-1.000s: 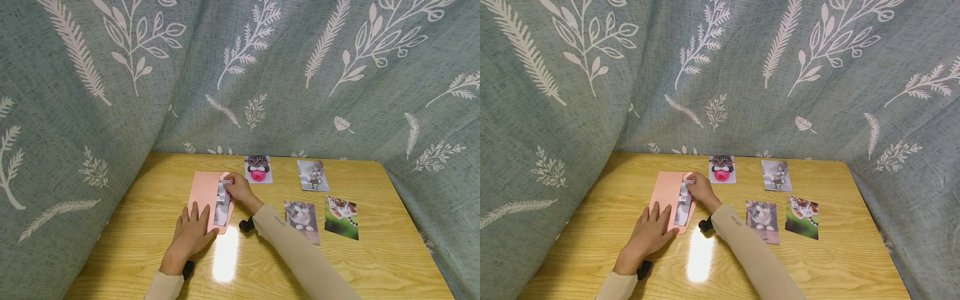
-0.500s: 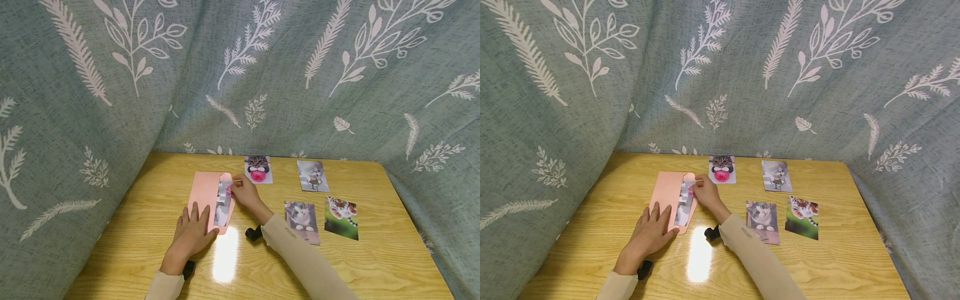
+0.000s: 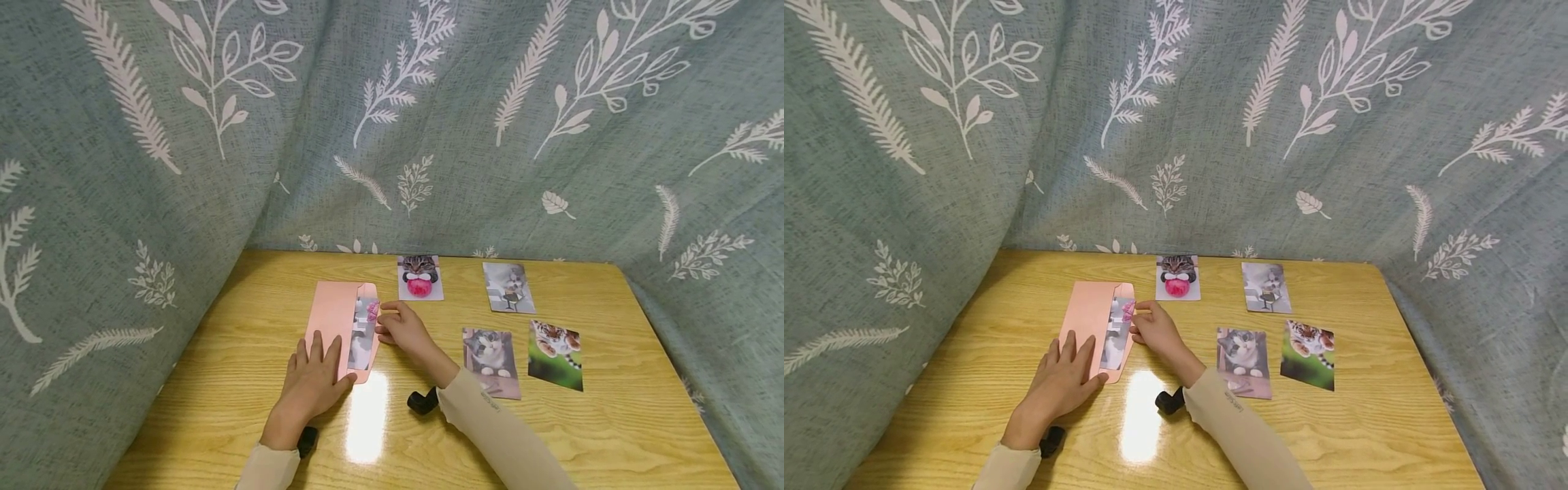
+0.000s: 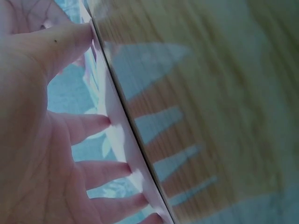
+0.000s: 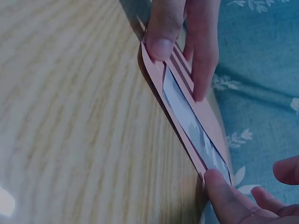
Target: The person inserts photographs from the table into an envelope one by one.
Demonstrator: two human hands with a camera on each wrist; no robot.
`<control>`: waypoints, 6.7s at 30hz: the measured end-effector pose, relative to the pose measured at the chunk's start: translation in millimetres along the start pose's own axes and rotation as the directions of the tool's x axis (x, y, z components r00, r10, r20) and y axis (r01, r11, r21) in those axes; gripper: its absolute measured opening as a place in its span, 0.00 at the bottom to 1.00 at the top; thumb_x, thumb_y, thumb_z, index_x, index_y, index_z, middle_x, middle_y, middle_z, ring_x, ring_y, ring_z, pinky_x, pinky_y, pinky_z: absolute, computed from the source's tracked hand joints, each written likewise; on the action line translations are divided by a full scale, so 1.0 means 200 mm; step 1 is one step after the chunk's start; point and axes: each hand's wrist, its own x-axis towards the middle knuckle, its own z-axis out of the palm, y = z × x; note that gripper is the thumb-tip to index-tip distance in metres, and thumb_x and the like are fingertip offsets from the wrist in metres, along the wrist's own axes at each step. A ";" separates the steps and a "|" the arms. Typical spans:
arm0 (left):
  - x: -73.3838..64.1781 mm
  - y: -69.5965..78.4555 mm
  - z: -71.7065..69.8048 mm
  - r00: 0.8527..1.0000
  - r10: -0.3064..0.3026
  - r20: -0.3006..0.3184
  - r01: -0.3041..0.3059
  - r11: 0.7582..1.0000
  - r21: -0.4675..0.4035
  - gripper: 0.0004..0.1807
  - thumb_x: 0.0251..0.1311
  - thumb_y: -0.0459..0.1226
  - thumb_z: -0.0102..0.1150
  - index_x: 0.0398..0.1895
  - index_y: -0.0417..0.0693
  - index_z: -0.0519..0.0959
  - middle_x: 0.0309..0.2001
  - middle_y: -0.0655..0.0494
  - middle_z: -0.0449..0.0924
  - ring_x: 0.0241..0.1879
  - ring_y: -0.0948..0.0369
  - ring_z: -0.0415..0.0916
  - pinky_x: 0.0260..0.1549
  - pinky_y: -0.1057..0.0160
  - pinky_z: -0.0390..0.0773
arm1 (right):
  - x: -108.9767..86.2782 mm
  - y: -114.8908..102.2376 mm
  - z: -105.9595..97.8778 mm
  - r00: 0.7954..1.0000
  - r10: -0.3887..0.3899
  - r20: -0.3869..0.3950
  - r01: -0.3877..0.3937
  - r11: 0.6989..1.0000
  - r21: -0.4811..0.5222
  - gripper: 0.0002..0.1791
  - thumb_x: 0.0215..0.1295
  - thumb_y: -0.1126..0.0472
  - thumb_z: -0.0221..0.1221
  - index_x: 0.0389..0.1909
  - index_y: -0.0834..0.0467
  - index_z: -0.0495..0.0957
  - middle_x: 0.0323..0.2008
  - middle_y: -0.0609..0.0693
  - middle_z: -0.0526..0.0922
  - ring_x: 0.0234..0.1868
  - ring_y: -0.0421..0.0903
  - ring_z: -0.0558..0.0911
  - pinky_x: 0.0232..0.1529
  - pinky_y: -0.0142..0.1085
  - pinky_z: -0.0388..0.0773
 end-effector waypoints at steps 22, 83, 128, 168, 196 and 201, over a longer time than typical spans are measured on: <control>-0.01 0.01 -0.02 1.000 0.005 -0.002 -0.005 0.999 -0.039 0.44 0.68 0.56 0.56 0.79 0.44 0.55 0.75 0.27 0.43 0.72 0.27 0.39 0.65 0.28 0.48 | 0.05 -0.01 0.01 0.996 0.071 0.047 -0.073 0.997 0.032 0.23 0.74 0.62 0.54 0.66 0.66 0.68 0.50 0.63 0.81 0.44 0.55 0.85 0.44 0.43 0.84; -0.01 0.02 -0.02 1.000 0.006 0.004 -0.006 1.000 -0.023 0.44 0.69 0.57 0.56 0.79 0.43 0.55 0.75 0.27 0.43 0.72 0.27 0.38 0.65 0.28 0.47 | -0.07 -0.11 -0.04 0.984 -0.157 0.089 0.175 0.948 -0.265 0.18 0.74 0.61 0.56 0.59 0.66 0.74 0.47 0.61 0.83 0.45 0.64 0.83 0.43 0.55 0.82; 0.00 0.01 0.00 1.000 0.029 -0.007 -0.030 0.999 -0.034 0.44 0.69 0.56 0.56 0.79 0.42 0.54 0.75 0.26 0.42 0.71 0.25 0.38 0.64 0.27 0.47 | -0.51 -0.01 -1.04 0.912 -0.404 -0.064 0.204 0.585 -0.785 0.22 0.71 0.63 0.61 0.62 0.68 0.73 0.58 0.66 0.75 0.57 0.65 0.76 0.55 0.61 0.72; 0.00 0.01 -0.01 1.000 0.020 0.005 -0.019 0.999 -0.051 0.44 0.69 0.55 0.57 0.79 0.42 0.54 0.75 0.25 0.40 0.71 0.25 0.35 0.64 0.27 0.45 | -0.48 0.07 -1.09 0.911 -0.398 -0.108 0.152 0.567 -0.810 0.08 0.65 0.69 0.65 0.43 0.63 0.78 0.45 0.62 0.78 0.50 0.61 0.78 0.50 0.56 0.76; 0.00 0.01 -0.01 1.000 0.017 0.003 -0.017 0.998 -0.057 0.45 0.69 0.55 0.57 0.79 0.42 0.53 0.75 0.26 0.40 0.71 0.25 0.35 0.64 0.27 0.45 | -0.44 -0.02 -1.05 0.958 -0.149 -0.246 0.095 0.971 -0.219 0.20 0.71 0.65 0.60 0.60 0.70 0.71 0.35 0.49 0.79 0.30 0.39 0.79 0.30 0.36 0.82; 0.00 0.01 -0.01 1.000 0.022 -0.001 -0.022 0.998 -0.060 0.45 0.69 0.55 0.57 0.79 0.42 0.53 0.75 0.26 0.40 0.71 0.25 0.36 0.64 0.27 0.46 | -0.40 -0.04 -1.00 0.958 -0.159 -0.239 0.109 0.972 -0.210 0.20 0.71 0.64 0.61 0.59 0.70 0.72 0.37 0.51 0.80 0.30 0.39 0.78 0.29 0.36 0.81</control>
